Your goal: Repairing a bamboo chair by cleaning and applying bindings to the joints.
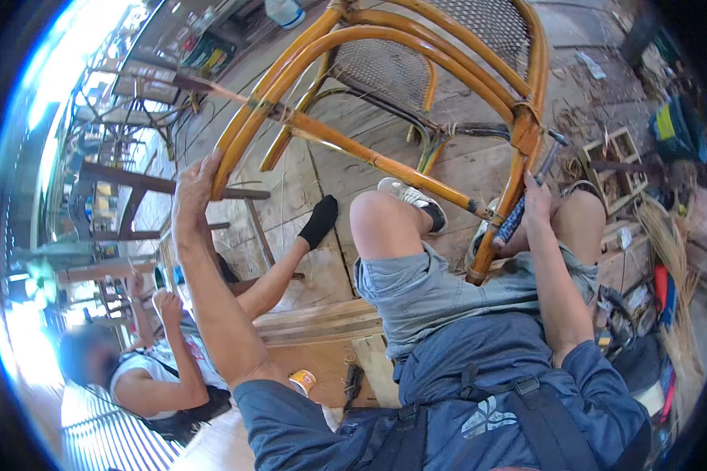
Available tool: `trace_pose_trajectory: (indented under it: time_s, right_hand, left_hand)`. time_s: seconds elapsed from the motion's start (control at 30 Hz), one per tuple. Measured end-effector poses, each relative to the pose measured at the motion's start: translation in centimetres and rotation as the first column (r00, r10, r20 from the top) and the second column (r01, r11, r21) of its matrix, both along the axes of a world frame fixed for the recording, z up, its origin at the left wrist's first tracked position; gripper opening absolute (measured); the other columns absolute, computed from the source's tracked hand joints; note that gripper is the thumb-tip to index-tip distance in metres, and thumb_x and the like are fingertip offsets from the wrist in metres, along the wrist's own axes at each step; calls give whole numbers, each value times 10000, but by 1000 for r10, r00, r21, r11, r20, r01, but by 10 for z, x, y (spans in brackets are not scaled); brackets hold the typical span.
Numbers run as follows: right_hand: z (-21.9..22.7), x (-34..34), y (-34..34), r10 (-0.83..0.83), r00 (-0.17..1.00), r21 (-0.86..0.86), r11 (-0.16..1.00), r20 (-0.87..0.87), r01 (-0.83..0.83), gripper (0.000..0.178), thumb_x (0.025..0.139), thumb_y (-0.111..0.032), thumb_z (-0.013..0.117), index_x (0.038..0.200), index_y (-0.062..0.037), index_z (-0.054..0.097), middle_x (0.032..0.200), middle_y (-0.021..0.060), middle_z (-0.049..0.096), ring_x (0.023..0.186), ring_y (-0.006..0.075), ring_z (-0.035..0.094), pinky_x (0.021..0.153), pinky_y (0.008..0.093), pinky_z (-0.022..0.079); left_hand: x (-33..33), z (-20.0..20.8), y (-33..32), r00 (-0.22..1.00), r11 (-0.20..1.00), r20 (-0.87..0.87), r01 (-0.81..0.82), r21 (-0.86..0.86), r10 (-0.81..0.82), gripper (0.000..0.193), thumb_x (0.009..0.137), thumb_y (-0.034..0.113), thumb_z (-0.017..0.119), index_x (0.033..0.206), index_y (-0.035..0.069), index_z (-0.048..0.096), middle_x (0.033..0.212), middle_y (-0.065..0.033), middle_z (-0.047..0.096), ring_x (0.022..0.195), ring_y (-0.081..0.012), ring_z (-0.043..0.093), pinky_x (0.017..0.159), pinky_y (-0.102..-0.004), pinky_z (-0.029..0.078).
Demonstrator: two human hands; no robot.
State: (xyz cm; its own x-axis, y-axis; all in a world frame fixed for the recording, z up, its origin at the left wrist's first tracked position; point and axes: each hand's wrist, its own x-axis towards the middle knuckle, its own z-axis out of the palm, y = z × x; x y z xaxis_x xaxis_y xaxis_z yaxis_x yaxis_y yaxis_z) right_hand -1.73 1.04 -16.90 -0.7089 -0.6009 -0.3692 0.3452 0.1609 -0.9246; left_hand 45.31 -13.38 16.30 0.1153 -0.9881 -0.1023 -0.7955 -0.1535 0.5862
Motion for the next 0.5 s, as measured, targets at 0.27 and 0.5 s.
trace_pose_trajectory:
  time_s: [0.27, 0.5]
  right_hand:
    - [-23, -22, -4, -145, 979, 225, 968, 144, 110, 394, 847, -308, 627, 962, 67, 584, 916, 117, 599, 784, 174, 539, 696, 332, 442]
    - [-130, -15, -62, -436, 812, 285, 895, 389, 344, 399, 832, -261, 638, 1017, 84, 561, 972, 153, 598, 818, 241, 569, 735, 356, 465]
  left_hand:
    - [-94, 43, 13, 966, 971, 149, 192, 143, -213, 524, 831, 548, 553, 765, 34, 627, 626, 26, 509, 570, -71, 445, 517, -247, 355]
    - [-212, 50, -20, 773, 936, 542, 344, 79, -330, 582, 840, 541, 475, 919, -16, 623, 775, -217, 618, 734, -326, 607, 685, -418, 448]
